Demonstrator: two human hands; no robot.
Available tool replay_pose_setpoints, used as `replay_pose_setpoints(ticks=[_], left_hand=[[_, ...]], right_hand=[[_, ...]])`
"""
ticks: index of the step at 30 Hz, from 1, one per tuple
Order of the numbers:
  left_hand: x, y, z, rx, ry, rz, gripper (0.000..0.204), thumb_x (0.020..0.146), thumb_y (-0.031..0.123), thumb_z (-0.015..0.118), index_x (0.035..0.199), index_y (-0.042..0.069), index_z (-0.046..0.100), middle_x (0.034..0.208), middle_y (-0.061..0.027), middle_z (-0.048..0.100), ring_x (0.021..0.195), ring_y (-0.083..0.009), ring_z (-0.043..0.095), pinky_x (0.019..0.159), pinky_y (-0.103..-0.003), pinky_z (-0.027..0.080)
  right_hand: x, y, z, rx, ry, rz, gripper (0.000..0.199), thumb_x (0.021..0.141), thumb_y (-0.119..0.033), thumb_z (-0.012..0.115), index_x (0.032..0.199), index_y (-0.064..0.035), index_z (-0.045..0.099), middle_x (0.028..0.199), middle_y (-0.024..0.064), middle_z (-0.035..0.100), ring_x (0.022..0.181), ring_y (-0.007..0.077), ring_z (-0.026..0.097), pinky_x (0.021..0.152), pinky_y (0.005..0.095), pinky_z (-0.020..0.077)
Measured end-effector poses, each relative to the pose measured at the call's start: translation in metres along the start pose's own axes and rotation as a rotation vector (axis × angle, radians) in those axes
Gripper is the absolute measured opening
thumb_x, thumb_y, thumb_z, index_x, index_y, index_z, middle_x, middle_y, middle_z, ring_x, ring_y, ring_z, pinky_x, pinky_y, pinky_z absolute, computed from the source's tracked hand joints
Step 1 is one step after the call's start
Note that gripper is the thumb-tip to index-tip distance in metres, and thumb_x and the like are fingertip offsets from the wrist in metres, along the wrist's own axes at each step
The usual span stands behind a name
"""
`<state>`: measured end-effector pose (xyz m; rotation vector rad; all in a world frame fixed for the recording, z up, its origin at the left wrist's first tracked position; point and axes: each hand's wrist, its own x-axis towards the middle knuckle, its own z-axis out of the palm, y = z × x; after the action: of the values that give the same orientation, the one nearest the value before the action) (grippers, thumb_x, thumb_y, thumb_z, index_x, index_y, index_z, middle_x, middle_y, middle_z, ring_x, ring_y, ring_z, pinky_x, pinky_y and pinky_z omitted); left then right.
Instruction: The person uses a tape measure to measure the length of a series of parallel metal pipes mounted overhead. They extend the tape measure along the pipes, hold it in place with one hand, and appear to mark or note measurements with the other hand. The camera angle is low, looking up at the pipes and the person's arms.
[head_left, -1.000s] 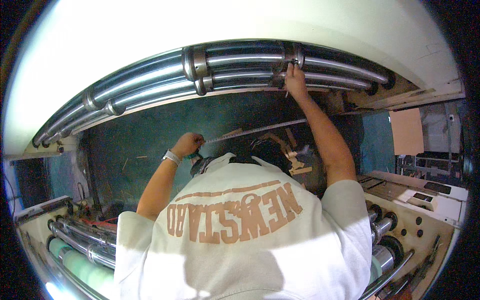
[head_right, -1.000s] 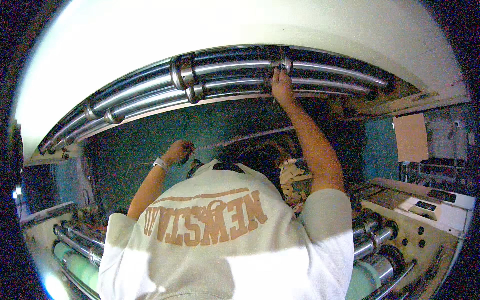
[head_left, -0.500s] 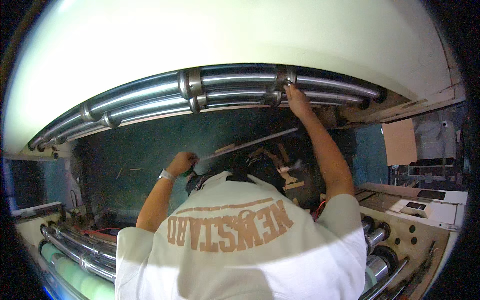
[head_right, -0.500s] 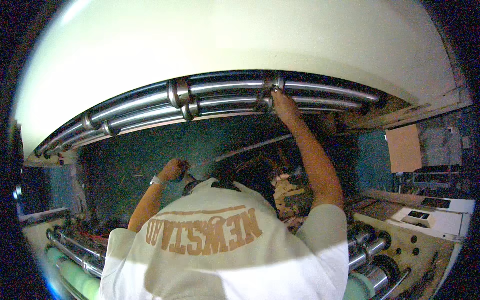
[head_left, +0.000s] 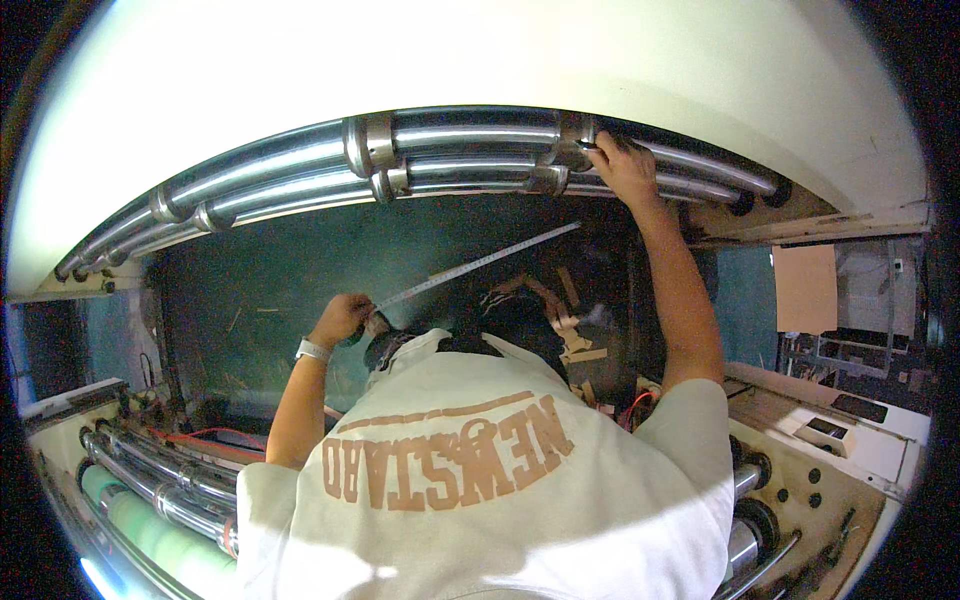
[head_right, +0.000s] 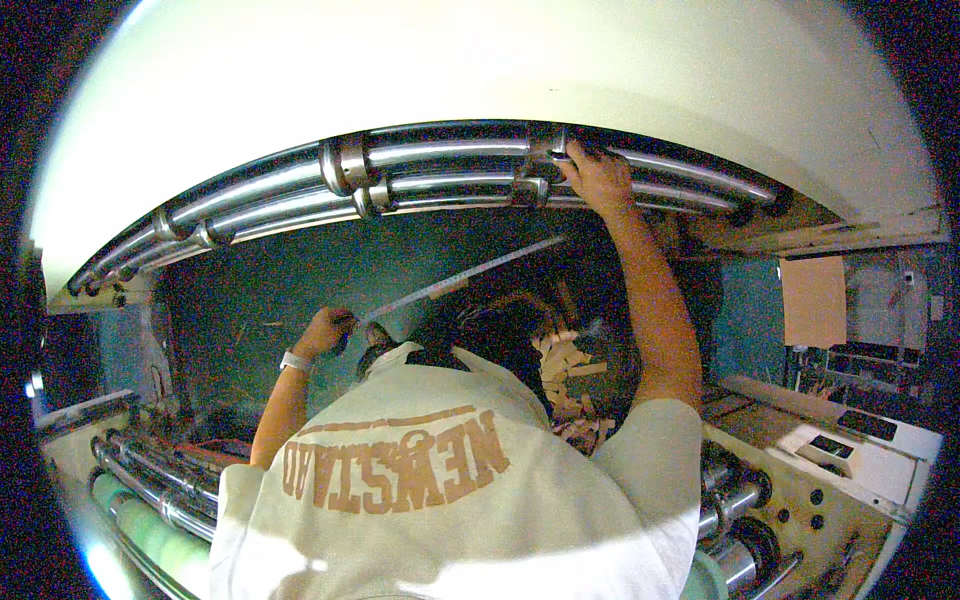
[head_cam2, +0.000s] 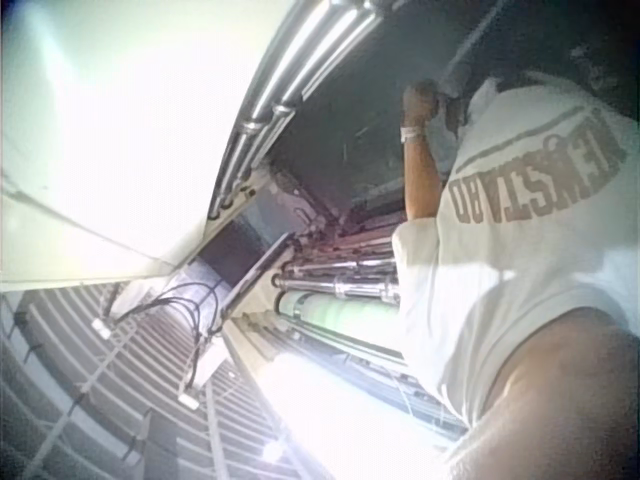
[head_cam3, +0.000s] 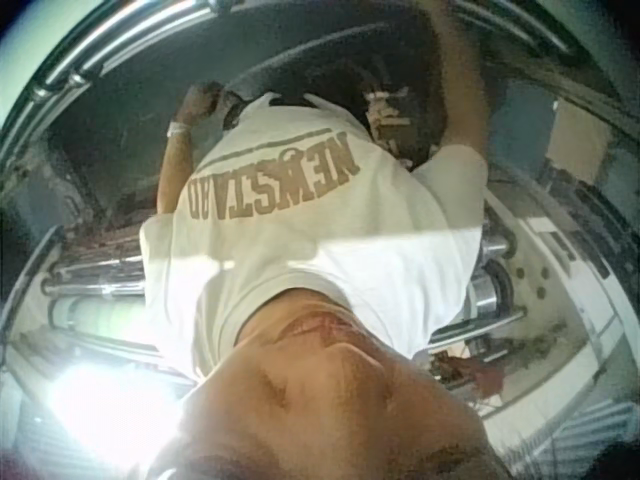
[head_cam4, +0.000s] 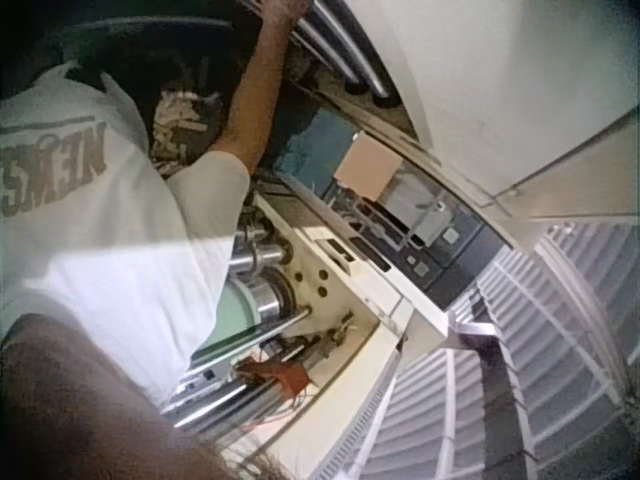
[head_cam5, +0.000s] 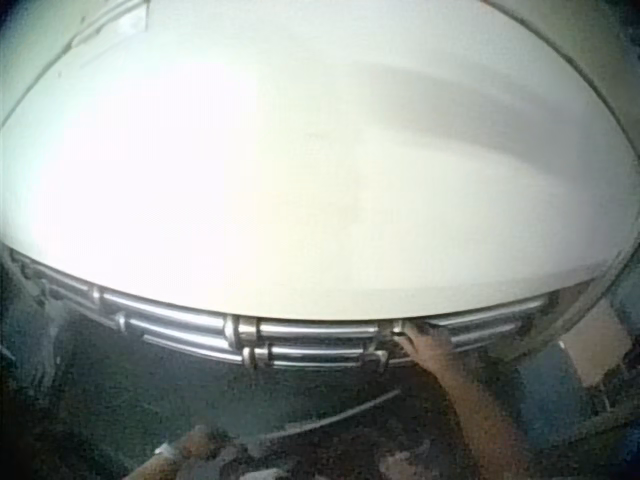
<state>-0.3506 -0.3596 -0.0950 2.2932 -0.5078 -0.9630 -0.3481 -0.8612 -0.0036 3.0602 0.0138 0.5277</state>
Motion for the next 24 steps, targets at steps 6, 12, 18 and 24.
replay_pose_setpoints(ticks=[6,12,18,24], left_hand=[[0.003,-0.005,0.012,-0.082,0.101,0.017,0.018,0.077,0.014,0.05,0.081,-0.001,0.059,0.07,-0.0158,0.059,0.063,-0.0252,0.058,0.06,-0.033,0.044],[0.013,0.006,0.016,-0.026,0.051,0.039,0.018,0.078,0.014,0.05,0.081,-0.001,0.059,0.07,-0.0144,0.06,0.062,-0.0232,0.057,0.06,-0.033,0.044],[0.017,0.031,0.013,-0.105,0.056,-0.032,0.015,0.078,0.012,0.052,0.079,-0.002,0.059,0.065,-0.0119,0.058,0.059,-0.0176,0.054,0.058,-0.031,0.043],[0.027,0.001,0.015,-0.123,0.112,0.198,0.014,0.078,0.011,0.052,0.08,-0.002,0.059,0.065,-0.0106,0.058,0.057,-0.016,0.051,0.057,-0.03,0.042]], right_hand=[[0.014,-0.01,-0.014,0.095,-0.192,0.199,0.068,0.073,-0.055,0.053,0.122,-0.0137,0.032,0.066,0.015,0.059,0.061,0.0329,0.059,0.058,0.0415,0.0478],[0.024,-0.008,-0.022,0.09,-0.353,0.172,0.08,0.072,-0.057,0.052,0.134,-0.0186,0.019,0.073,0.0182,0.059,0.066,0.0325,0.06,0.061,0.041,0.0472],[0.022,-0.007,-0.021,0.144,-0.21,0.134,0.077,0.072,-0.053,0.056,0.132,-0.0162,0.024,0.067,0.0146,0.059,0.061,0.0307,0.059,0.057,0.0393,0.0457],[0.024,-0.003,-0.007,0.123,-0.042,0.004,0.078,0.072,-0.055,0.054,0.132,-0.0142,0.025,0.079,0.0187,0.059,0.072,0.0307,0.059,0.067,0.0403,0.046]])
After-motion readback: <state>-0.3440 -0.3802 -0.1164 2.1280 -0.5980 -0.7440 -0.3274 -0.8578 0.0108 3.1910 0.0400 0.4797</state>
